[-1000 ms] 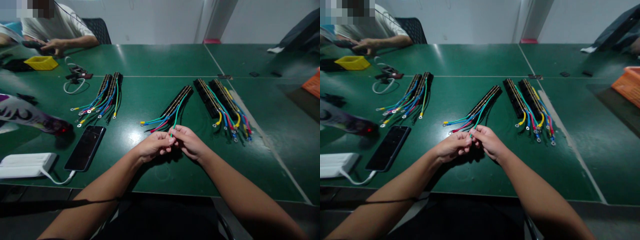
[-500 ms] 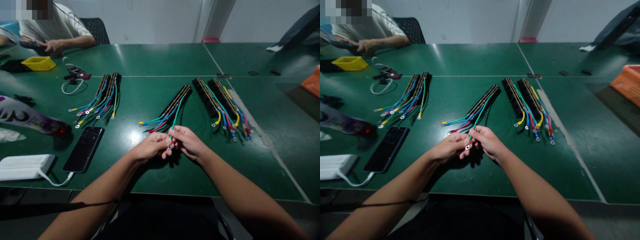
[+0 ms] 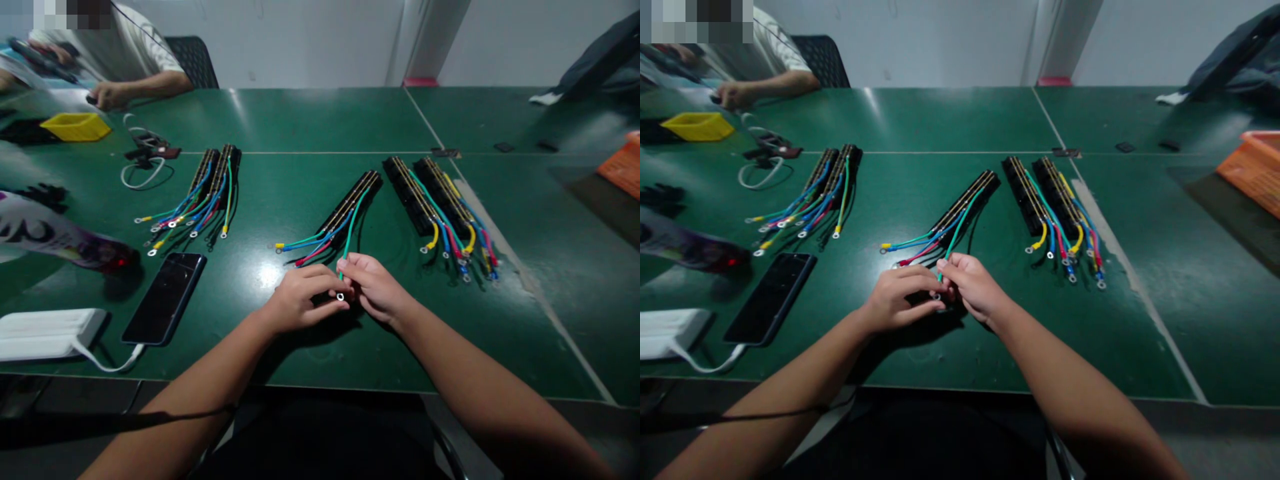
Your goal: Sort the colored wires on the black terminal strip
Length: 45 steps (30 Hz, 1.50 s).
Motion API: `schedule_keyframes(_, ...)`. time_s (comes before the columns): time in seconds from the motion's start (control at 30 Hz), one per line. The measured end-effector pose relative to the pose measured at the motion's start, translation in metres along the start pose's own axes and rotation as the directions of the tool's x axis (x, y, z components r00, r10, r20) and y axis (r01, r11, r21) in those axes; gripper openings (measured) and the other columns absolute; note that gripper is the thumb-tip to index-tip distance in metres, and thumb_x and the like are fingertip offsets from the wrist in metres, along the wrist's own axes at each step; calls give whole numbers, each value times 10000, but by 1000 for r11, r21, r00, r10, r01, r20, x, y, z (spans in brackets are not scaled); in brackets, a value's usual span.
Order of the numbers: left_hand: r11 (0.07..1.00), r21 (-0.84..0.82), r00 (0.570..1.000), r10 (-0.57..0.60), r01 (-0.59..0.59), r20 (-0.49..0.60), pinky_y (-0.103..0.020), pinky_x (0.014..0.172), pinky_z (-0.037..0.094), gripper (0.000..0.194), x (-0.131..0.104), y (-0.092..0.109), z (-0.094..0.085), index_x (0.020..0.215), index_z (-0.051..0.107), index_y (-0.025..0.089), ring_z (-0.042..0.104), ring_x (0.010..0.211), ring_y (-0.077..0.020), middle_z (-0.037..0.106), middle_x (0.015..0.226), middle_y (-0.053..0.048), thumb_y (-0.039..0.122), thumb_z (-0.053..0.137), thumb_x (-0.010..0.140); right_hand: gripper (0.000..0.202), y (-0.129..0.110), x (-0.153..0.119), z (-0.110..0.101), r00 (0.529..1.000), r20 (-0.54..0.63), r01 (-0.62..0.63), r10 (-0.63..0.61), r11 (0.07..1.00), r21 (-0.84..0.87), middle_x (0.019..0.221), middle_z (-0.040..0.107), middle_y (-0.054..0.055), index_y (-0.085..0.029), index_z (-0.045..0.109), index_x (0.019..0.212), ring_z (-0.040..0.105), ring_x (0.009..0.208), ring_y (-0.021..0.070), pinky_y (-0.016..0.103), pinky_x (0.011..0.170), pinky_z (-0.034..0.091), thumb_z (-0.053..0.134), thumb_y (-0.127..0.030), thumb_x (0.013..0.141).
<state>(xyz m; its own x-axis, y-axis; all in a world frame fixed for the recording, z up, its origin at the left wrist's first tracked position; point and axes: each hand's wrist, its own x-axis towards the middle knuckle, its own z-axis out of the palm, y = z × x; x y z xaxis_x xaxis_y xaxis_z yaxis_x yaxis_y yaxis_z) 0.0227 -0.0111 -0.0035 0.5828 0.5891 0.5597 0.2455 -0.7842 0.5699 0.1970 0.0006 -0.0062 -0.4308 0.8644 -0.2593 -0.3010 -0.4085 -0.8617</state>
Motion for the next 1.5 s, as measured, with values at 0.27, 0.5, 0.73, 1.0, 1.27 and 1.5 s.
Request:
schedule_keyframes(0.27, 979, 180, 988, 119, -99, -103, -191, 656, 540, 238, -3, -5, 4, 1032, 664, 156, 683, 719, -109, 721, 843, -45, 259, 729, 828, 393, -2, 0, 0, 1000, -9, 3, -3, 1000, -11, 544, 486, -62, -165, 496, 699, 420, 445, 55, 180, 432, 316, 784, -433, 710)
schedule_keyframes(0.5, 976, 184, 981, 145, -119, -132, -192, 679, 533, 120, -1, -7, 5, 948, 644, 162, 669, 732, -105, 711, 832, -37, 250, 677, 873, 372, 1, 2, -4, 999, 29, -12, 14, 997, -73, 552, 495, -61, -163, 514, 727, 428, 457, 52, 168, 440, 321, 743, -454, 750)
schedule_keyframes(0.73, 972, 218, 969, 132, -86, -207, -222, 622, 479, 106, 1, -9, 9, 855, 616, 156, 588, 664, -120, 641, 741, -34, 250, 619, 906, 303, -1, 2, -3, 997, 62, -32, 41, 989, -142, 527, 496, -47, -154, 538, 668, 398, 434, 50, 169, 411, 276, 693, -387, 785)
schedule_keyframes(1.0, 981, 176, 962, 126, -84, -244, -237, 640, 477, 108, 3, -8, 12, 858, 604, 163, 597, 660, -128, 645, 731, -34, 257, 613, 909, 393, -1, 4, -4, 999, 34, -24, 28, 995, -98, 524, 461, -59, -165, 483, 653, 369, 430, 45, 181, 412, 245, 739, -451, 741)
schedule_keyframes(1.27, 971, 209, 969, -63, 115, -240, -235, 547, 358, 240, 7, -1, 12, 725, 550, 167, 484, 560, -110, 543, 615, 12, 266, 524, 942, 338, 0, 6, -3, 998, 16, -51, 52, 994, -95, 501, 411, -90, -176, 469, 716, 295, 406, 33, 178, 407, 171, 738, -381, 737)
schedule_keyframes(1.5, 984, 142, 970, -69, 104, -233, -241, 576, 374, 167, 5, 0, 12, 786, 583, 162, 503, 591, -112, 577, 664, 1, 254, 556, 922, 284, 1, 6, -3, 998, 13, -53, 55, 990, -130, 517, 413, -81, -172, 489, 719, 300, 412, 39, 189, 409, 165, 681, -372, 780)
